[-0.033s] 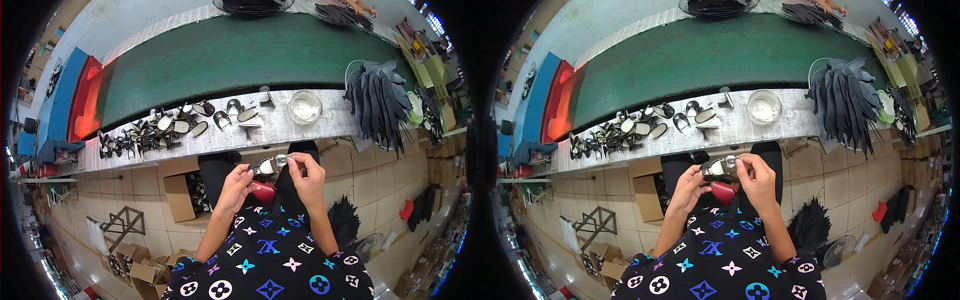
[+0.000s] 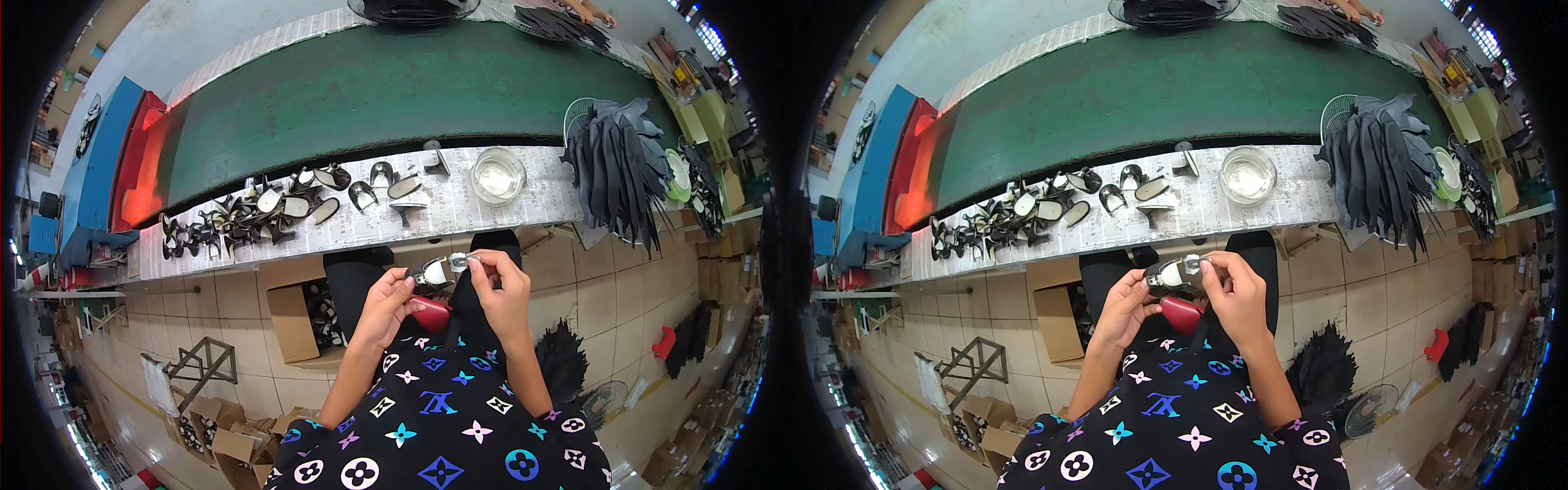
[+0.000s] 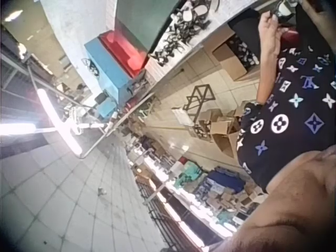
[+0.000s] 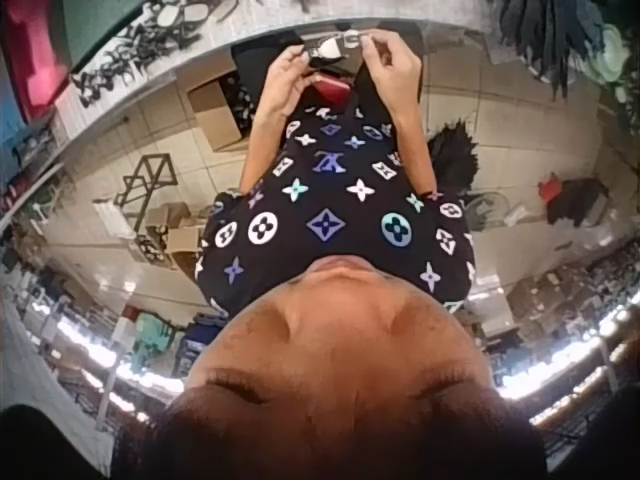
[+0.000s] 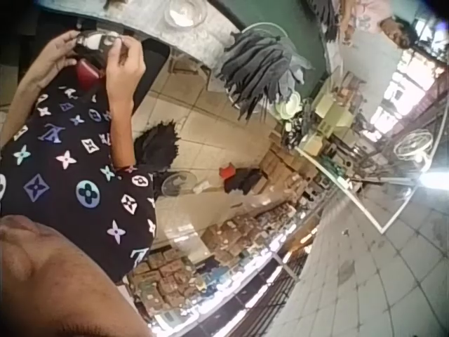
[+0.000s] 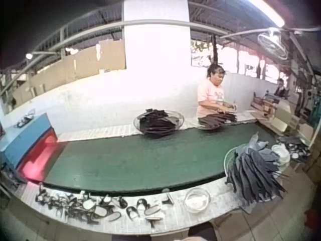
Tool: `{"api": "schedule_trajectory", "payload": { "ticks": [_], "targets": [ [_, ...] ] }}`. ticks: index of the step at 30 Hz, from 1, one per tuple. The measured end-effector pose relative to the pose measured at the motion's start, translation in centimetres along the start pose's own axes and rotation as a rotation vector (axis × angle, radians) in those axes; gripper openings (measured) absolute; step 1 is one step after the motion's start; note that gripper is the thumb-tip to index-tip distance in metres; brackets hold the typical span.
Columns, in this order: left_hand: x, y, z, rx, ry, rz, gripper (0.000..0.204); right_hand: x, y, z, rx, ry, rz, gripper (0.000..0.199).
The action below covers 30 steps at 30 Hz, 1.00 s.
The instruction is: Apply adhesive to small shoe components and assemble them.
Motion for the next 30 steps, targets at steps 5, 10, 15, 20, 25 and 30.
{"api": "schedule_trajectory", "payload": {
  "ticks": [5, 10, 15, 20, 25, 30],
  "targets": [
    [0.1, 0.3, -0.1, 0.019, -0.004, 0.009, 0.02, 0.2, 0.0, -0.5, -0.044, 0.015, -0.049, 0.007],
    [-0.1, 0.3, -0.2, 0.025, -0.004, 0.038, 0.017, 0.7, 1.0, -0.9, -0.079, -0.012, -0.145, 0.009],
    [-0.2, 0.3, -0.2, 0.023, 0.0, 0.037, 0.016, 0.9, 1.7, -1.0, -0.091, -0.013, -0.161, 0.009],
    [-0.1, 0.4, 0.0, 0.025, -0.006, 0.055, 0.015, 0.8, 1.5, -1.1, -0.033, -0.049, -0.162, 0.009],
    [-0.3, 0.0, -0.1, 0.028, -0.006, 0.061, 0.014, 0.7, 1.0, -1.2, 0.071, -0.098, -0.131, 0.01],
    [-0.4, -0.3, -0.1, 0.022, -0.003, 0.076, 0.014, 0.4, 0.6, -1.0, 0.156, -0.151, -0.079, 0.011]
  ]
}}
Point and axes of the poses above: each hand's wrist, its own x-axis away from the middle knuckle, its own y-axis out of the palm, z = x × y, the point moved 3 cm from there along -x, towards the middle knuckle, and after that the axes turned 11 degrees about x, right-handed, at the moved point
